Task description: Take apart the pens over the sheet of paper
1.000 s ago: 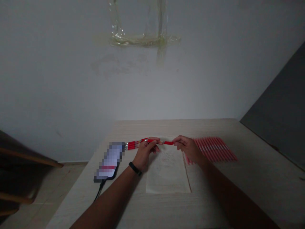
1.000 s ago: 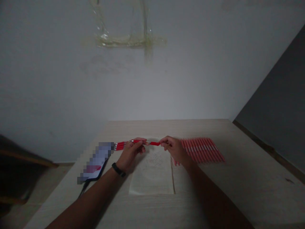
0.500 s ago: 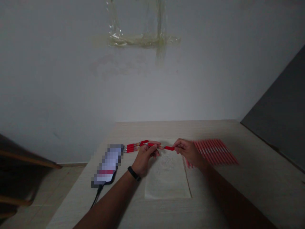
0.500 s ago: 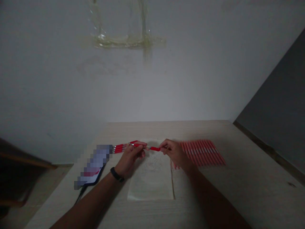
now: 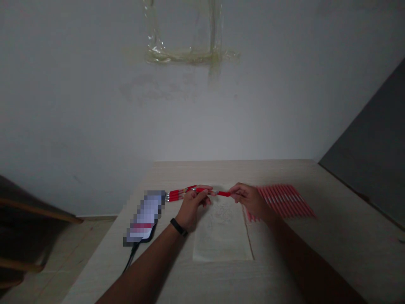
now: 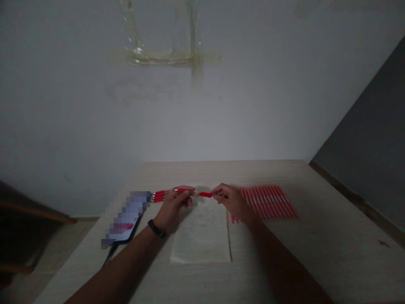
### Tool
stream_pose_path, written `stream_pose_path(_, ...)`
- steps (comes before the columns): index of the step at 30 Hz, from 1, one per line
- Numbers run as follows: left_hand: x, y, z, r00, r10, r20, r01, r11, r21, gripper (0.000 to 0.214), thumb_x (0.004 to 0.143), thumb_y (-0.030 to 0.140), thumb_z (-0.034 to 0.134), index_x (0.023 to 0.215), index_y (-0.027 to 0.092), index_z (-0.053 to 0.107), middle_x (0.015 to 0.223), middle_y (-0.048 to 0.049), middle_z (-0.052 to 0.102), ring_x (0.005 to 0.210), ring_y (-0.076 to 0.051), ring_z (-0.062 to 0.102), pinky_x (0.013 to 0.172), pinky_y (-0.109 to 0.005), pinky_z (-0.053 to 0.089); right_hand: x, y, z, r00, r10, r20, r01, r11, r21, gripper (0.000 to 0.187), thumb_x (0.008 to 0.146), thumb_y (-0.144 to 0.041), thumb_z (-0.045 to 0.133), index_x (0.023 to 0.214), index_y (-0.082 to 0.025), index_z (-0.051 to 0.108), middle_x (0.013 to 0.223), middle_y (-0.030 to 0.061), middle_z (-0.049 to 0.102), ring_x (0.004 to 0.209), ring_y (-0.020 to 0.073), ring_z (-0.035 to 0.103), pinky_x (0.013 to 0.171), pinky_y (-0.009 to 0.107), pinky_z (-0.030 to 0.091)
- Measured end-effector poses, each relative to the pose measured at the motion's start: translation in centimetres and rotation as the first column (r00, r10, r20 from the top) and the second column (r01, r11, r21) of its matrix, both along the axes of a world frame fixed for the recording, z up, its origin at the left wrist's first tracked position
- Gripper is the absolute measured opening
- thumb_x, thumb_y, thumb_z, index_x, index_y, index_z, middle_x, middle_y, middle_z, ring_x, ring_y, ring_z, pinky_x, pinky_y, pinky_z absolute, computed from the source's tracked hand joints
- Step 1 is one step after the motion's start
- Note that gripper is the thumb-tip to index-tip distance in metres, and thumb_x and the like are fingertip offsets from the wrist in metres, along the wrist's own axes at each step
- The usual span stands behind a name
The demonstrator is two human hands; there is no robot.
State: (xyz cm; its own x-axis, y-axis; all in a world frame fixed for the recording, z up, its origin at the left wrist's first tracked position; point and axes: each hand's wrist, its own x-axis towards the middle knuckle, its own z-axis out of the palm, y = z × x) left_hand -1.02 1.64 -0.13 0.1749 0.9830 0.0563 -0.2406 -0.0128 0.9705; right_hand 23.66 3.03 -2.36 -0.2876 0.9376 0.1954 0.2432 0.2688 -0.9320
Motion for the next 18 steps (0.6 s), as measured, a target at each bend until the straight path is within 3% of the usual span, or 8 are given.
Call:
stream_pose_path(7, 0.1, -0.2, -0.2, 0.998, -0.045, -0.044, 0.046, 0.999, 0.028, 0.033, 0.085, 0.041, 0.07, 0.102, 0.013, 0.073, 0.088, -0.0097, 0.075, 0.057, -0.011, 0.058, 0.055, -0.024, 0.043, 0.0, -0.1, -0.3, 1.0, 0.015, -0.006, -0.015, 0.999, -0.037, 0.018, 0.086, -0.036, 0.064, 0.094, -0.02, 0.066, 0.073, 0.0001, 0.06, 0.064, 0.0139, 0.059, 0.051, 0.022, 0.044)
stream_pose_path(13, 0.0, -0.1, 0.3, 0.997, 0.018, -0.074, -0.014, 0.999, 0.051, 0.033, 0.084, 0.041, 0.071, 0.102, 0.013, 0.073, 0.084, -0.0085, 0.076, 0.059, -0.012, 0.058, 0.056, -0.024, 0.044, -0.5, -0.6, 0.9, 0.999, 0.046, -0.024, -0.046, 0.999, 0.015, 0.023, 0.09, -0.035, 0.061, 0.107, -0.019, 0.065, 0.086, 0.0028, 0.065, 0.071, 0.0131, 0.06, 0.065, 0.025, 0.047)
stream_pose_path(18, 0.0, -0.1, 0.3, 0.997, -0.004, -0.081, 0.009, 0.998, 0.06, 0.033, 0.084, 0.041, 0.071, 0.103, 0.014, 0.073, 0.089, -0.0102, 0.076, 0.058, -0.012, 0.058, 0.055, -0.025, 0.044, -0.7, -0.7, 0.8, 0.999, 0.042, 0.017, -0.042, 0.999, 0.008, 0.028, 0.089, -0.039, 0.063, 0.109, -0.02, 0.065, 0.082, 0.0014, 0.063, 0.069, 0.0136, 0.058, 0.061, 0.025, 0.045)
